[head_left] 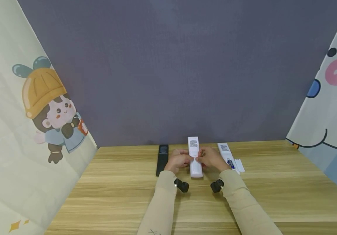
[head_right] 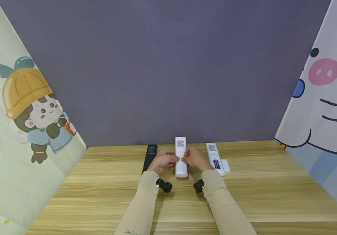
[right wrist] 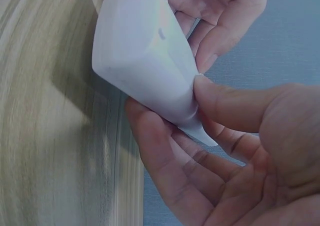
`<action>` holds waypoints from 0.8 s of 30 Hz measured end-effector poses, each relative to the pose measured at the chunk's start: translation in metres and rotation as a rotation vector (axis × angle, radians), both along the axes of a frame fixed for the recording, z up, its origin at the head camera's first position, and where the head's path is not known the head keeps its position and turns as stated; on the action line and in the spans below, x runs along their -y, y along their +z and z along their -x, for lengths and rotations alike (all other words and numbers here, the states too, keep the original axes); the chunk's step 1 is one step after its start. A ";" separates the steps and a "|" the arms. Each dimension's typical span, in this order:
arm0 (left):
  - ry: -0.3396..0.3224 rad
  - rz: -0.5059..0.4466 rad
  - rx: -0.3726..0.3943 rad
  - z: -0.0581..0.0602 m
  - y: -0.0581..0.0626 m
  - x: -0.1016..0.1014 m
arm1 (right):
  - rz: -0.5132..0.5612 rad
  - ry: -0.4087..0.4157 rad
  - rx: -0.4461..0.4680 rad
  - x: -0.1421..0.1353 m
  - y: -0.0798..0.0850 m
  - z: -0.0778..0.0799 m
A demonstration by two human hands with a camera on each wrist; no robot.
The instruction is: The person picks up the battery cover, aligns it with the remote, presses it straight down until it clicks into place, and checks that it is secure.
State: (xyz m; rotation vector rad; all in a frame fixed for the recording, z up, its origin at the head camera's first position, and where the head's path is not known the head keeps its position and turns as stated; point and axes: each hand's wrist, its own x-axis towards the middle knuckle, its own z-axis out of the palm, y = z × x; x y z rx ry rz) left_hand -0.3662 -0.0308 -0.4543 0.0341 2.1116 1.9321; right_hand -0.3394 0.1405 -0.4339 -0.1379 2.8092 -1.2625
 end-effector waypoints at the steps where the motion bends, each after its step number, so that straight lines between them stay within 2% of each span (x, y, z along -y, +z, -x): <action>1: 0.000 0.001 -0.001 -0.001 0.000 0.000 | 0.000 -0.004 0.000 0.000 0.000 -0.001; 15: -0.004 0.011 -0.010 -0.011 0.001 0.003 | -0.003 -0.028 -0.019 0.006 0.000 -0.015; 24: 0.002 0.026 -0.012 -0.012 0.000 0.002 | -0.036 -0.039 -0.018 0.007 0.000 -0.014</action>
